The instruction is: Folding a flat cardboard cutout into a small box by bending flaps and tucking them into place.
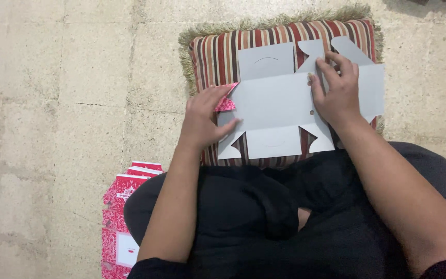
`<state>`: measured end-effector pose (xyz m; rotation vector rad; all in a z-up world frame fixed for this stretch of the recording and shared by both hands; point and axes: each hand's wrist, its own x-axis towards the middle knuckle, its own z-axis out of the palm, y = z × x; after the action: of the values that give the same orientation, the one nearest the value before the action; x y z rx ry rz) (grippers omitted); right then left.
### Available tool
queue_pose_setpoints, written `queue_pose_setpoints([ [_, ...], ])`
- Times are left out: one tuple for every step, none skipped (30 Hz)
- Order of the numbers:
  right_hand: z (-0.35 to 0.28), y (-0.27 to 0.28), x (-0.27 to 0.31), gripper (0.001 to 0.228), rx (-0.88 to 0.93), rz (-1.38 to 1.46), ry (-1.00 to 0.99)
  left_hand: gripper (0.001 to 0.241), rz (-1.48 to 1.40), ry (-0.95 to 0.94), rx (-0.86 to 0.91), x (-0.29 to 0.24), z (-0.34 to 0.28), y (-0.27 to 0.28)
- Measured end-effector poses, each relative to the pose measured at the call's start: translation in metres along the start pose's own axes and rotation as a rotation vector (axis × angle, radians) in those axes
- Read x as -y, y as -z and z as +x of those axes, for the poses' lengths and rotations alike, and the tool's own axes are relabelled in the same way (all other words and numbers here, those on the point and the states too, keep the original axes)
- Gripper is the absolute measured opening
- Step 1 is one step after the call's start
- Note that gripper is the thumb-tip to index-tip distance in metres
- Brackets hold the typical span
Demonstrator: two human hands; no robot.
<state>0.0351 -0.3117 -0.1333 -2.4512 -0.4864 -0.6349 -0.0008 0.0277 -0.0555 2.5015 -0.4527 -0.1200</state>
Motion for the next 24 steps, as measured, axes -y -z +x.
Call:
queue_pose_setpoints([
  [0.002, 0.004, 0.003, 0.029, -0.004, 0.002, 0.001, 0.073, 0.004, -0.001, -0.001, -0.002, -0.002, -0.002],
  [0.004, 0.008, 0.006, 0.028, 0.074, -0.033, -0.045, 0.072, 0.035, -0.023, -0.008, -0.003, -0.004, -0.004],
  [0.008, 0.012, 0.008, 0.026, 0.147, -0.07, -0.089, 0.072, 0.068, -0.049, -0.018, -0.005, -0.003, -0.005],
  [0.008, 0.011, 0.006, 0.026, 0.138, -0.069, -0.087, 0.072, 0.075, -0.053, -0.022, -0.004, -0.003, -0.008],
  [0.007, 0.01, 0.006, 0.027, 0.141, -0.084, -0.087, 0.071, 0.094, -0.049, -0.017, -0.004, -0.005, -0.011],
  [0.006, 0.008, 0.006, 0.027, 0.143, -0.098, -0.086, 0.071, 0.114, -0.046, -0.012, -0.004, -0.007, -0.013],
  [0.008, 0.011, 0.009, 0.027, 0.137, -0.095, -0.078, 0.071, 0.12, -0.044, -0.021, 0.003, -0.007, -0.018],
  [0.01, 0.015, 0.012, 0.029, 0.163, -0.083, -0.087, 0.069, 0.102, -0.083, -0.085, 0.01, -0.007, -0.023],
  [0.01, 0.019, 0.014, 0.031, 0.189, -0.075, -0.096, 0.069, 0.081, -0.124, -0.147, 0.017, -0.007, -0.03],
  [0.013, 0.023, 0.019, 0.031, 0.185, -0.074, -0.089, 0.069, 0.086, -0.125, -0.155, 0.018, -0.005, -0.028],
  [0.015, 0.028, 0.024, 0.037, 0.214, -0.035, -0.119, 0.074, -0.09, -0.065, -0.182, 0.019, -0.003, -0.026],
  [0.016, 0.033, 0.029, 0.042, 0.243, 0.004, -0.149, 0.08, -0.266, -0.006, -0.207, 0.02, -0.001, -0.025],
  [0.015, 0.033, 0.026, 0.042, 0.242, 0.002, -0.146, 0.08, -0.267, -0.007, -0.21, 0.014, 0.001, -0.017],
  [0.014, 0.032, 0.022, 0.047, 0.273, 0.027, -0.139, 0.082, -0.371, 0.121, -0.214, 0.008, 0.004, -0.009],
  [0.012, 0.032, 0.019, 0.052, 0.307, 0.052, -0.134, 0.086, -0.476, 0.251, -0.215, 0.002, 0.005, -0.001],
  [0.011, 0.032, 0.023, 0.052, 0.309, 0.051, -0.133, 0.086, -0.478, 0.253, -0.216, 0.008, 0.007, -0.006],
  [0.01, 0.032, 0.026, 0.057, 0.344, -0.004, -0.118, 0.07, -0.538, 0.315, -0.257, 0.013, 0.008, -0.011],
  [0.01, 0.032, 0.029, 0.062, 0.379, -0.06, -0.102, 0.055, -0.598, 0.378, -0.297, 0.018, 0.009, -0.016],
  [0.01, 0.031, 0.033, 0.062, 0.385, -0.059, -0.1, 0.055, -0.601, 0.383, -0.299, 0.027, 0.012, -0.023],
  [0.009, 0.03, 0.036, 0.062, 0.417, -0.092, -0.099, 0.036, -0.599, 0.395, -0.363, 0.036, 0.015, -0.03],
  [0.01, 0.03, 0.039, 0.062, 0.445, -0.13, -0.098, 0.018, -0.598, 0.4, -0.428, 0.045, 0.019, -0.037],
  [0.012, 0.031, 0.044, 0.062, 0.446, -0.134, -0.096, 0.018, -0.603, 0.399, -0.43, 0.056, 0.022, -0.046],
  [0.013, 0.033, 0.049, 0.06, 0.463, -0.119, -0.112, 0.016, -0.723, 0.466, -0.422, 0.067, 0.024, -0.056],
  [0.014, 0.035, 0.054, 0.059, 0.481, -0.104, -0.127, 0.017, -0.843, 0.533, -0.413, 0.077, 0.025, -0.066],
])
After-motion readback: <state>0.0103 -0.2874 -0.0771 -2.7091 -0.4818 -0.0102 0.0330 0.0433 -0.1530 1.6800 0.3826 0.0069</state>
